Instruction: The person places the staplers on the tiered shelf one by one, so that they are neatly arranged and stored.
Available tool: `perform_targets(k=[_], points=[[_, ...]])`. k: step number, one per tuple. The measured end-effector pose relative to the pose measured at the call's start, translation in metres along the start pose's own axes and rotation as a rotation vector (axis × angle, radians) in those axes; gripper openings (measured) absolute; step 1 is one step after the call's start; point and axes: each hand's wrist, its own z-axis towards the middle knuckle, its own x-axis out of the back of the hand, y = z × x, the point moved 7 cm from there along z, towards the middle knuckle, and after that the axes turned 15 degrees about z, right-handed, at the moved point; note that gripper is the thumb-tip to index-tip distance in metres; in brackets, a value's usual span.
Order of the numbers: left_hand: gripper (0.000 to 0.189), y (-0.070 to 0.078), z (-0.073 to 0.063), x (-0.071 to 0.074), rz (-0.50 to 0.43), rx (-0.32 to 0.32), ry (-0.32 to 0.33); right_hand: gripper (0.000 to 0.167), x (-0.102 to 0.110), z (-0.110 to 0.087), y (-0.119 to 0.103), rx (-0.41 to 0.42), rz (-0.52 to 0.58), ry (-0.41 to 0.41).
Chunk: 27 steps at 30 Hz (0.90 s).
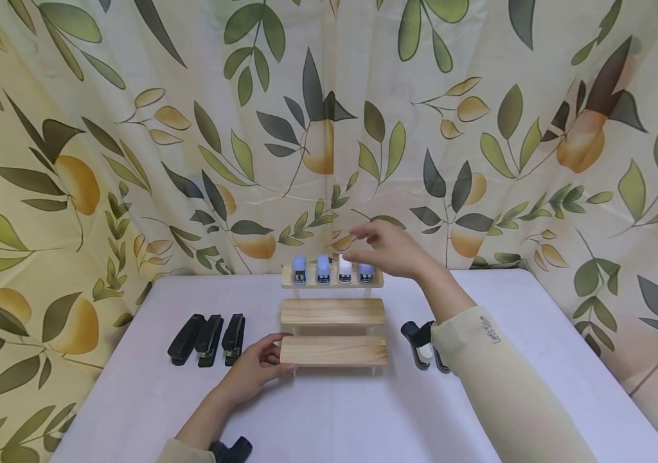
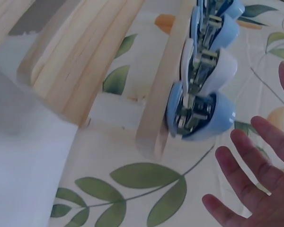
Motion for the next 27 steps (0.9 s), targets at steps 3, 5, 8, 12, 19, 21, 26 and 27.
perform_targets(k=[3, 5, 8, 12, 19, 21, 26, 27], points=[[0.074, -0.001, 0.001, 0.000, -0.005, -0.004, -0.001, 0.069, 0.005, -0.004, 0.006, -0.014, 0.014, 0.004], [0.075, -0.002, 0.001, 0.000, -0.012, 0.000, -0.003, 0.068, 0.008, -0.007, 0.009, -0.015, 0.023, 0.004], [0.075, -0.003, 0.002, 0.001, -0.019, 0.001, -0.003, 0.066, 0.014, -0.013, 0.014, -0.021, 0.032, 0.017], [0.075, -0.004, 0.002, 0.000, -0.017, 0.004, -0.002, 0.063, 0.020, -0.022, 0.021, -0.036, 0.050, 0.032], [0.074, -0.004, 0.004, 0.001, -0.012, 0.004, -0.007, 0.063, 0.026, -0.039, 0.036, -0.057, 0.047, 0.039], [0.074, -0.003, 0.004, 0.001, -0.008, 0.004, -0.010, 0.063, 0.028, -0.044, 0.041, -0.059, 0.050, 0.039], [0.075, -0.002, 0.003, 0.002, -0.002, 0.013, -0.013, 0.064, 0.027, -0.056, 0.050, -0.079, 0.046, 0.036], [0.075, -0.002, 0.003, 0.002, -0.003, 0.016, -0.014, 0.065, 0.027, -0.058, 0.053, -0.084, 0.044, 0.038]])
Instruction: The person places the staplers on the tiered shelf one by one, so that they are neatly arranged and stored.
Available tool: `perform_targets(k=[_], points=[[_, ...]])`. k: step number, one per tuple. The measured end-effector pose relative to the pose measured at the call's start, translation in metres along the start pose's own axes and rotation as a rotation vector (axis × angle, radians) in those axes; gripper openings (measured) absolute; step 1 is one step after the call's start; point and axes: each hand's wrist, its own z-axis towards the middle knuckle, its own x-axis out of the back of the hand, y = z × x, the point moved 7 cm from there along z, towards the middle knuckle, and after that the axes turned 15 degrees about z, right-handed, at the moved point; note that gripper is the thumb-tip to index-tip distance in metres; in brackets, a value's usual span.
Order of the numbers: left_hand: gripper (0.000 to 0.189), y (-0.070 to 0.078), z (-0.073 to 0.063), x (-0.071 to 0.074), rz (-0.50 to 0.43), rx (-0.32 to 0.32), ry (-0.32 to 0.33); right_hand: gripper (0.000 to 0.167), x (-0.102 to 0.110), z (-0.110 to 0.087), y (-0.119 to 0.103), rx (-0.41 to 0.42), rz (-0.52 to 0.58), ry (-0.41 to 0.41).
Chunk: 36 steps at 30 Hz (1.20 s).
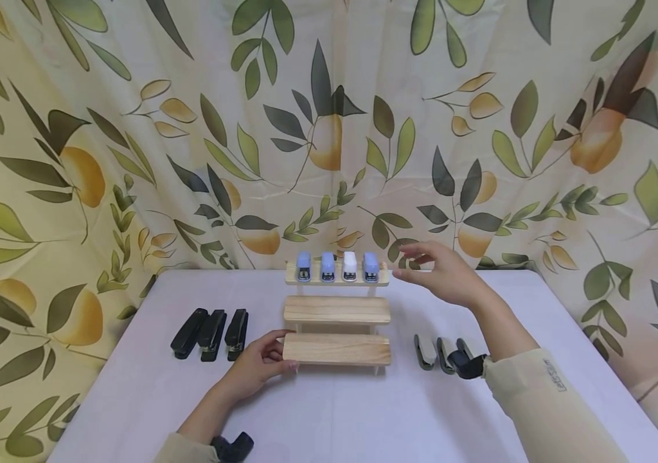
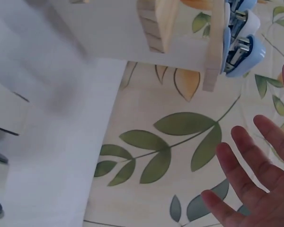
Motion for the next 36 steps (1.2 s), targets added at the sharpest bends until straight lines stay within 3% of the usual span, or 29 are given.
perform_targets(k=[27, 36], points=[[0.075, -0.002, 0.000, 0.002, 0.003, 0.014, 0.020, 0.065, -0.027, -0.035, 0.051, -0.082, -0.050, -0.020], [0.076, -0.001, 0.000, 0.001, -0.016, -0.009, 0.010, 0.064, -0.033, -0.045, 0.065, -0.093, -0.076, -0.020]])
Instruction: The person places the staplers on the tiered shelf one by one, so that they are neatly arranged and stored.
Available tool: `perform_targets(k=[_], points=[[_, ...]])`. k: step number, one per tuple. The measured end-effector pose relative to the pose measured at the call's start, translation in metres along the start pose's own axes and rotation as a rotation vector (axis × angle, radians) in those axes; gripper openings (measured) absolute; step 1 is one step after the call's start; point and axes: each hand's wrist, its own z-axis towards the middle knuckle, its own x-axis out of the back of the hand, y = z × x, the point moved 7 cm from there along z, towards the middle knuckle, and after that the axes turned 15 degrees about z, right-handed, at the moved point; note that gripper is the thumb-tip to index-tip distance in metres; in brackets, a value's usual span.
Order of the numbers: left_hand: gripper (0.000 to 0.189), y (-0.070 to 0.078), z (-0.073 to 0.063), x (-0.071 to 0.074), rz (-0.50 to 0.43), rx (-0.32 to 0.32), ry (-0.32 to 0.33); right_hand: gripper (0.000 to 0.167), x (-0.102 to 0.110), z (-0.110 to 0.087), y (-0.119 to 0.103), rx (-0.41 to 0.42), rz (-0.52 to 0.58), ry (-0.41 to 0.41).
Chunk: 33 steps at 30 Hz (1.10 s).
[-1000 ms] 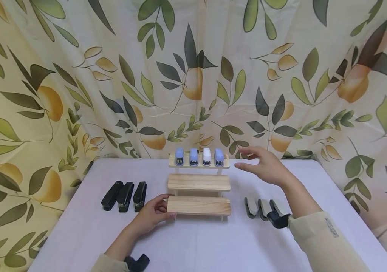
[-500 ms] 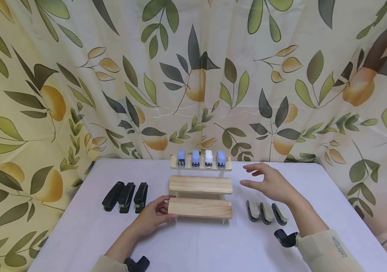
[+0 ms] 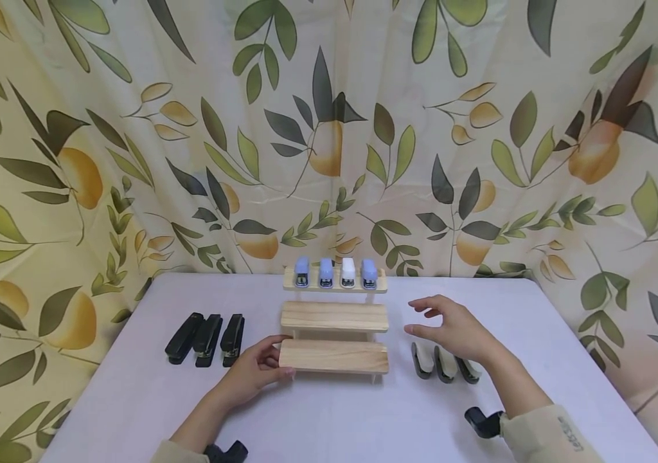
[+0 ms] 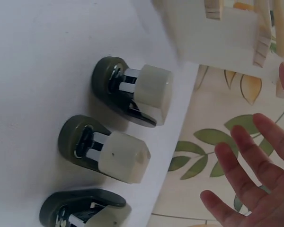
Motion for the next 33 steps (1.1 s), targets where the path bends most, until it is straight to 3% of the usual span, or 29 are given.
perform_targets(k=[22, 33], points=[[0.072, -0.001, 0.000, 0.002, -0.024, -0.014, -0.018, 0.070, -0.014, -0.014, 0.027, -0.112, -0.044, -0.127], [0.071, 0.000, 0.002, 0.001, -0.025, -0.033, -0.021, 0.081, -0.019, -0.015, 0.045, -0.213, -0.082, -0.168]])
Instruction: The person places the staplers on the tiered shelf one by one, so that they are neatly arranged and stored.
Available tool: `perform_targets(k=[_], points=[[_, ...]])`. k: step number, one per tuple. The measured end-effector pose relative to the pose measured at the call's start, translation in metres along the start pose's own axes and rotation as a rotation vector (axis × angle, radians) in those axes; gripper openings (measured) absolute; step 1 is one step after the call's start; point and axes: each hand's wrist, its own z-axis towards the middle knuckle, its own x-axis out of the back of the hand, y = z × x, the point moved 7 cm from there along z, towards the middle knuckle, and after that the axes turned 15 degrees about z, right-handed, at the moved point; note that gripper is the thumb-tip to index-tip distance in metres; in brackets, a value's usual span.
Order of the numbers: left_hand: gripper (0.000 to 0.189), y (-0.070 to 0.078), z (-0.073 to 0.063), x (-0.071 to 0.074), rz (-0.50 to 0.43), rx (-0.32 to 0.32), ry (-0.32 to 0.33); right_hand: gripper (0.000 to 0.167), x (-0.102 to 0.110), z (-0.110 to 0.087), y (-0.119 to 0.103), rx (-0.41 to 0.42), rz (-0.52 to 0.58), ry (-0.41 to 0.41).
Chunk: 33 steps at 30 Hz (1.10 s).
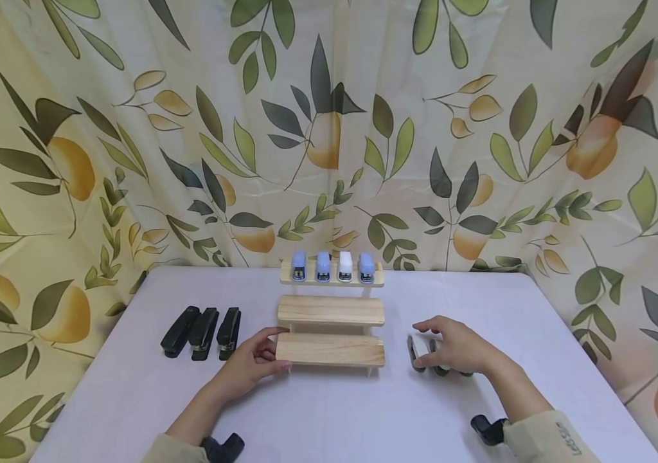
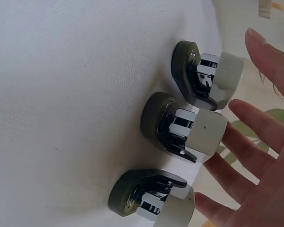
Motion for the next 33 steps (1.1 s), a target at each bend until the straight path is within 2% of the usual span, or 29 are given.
perform_targets(k=[6, 33], points=[[0.071, 0.0001, 0.0003, -0.0002, 0.003, 0.008, 0.000, 0.085, -0.0018, 0.0009, 0.0036, -0.029, -0.003, -0.018], [0.067, -0.0002, -0.0008, -0.0001, -0.010, -0.015, -0.009, 0.083, -0.0079, 0.0052, 0.0091, -0.003, 0.014, -0.026]])
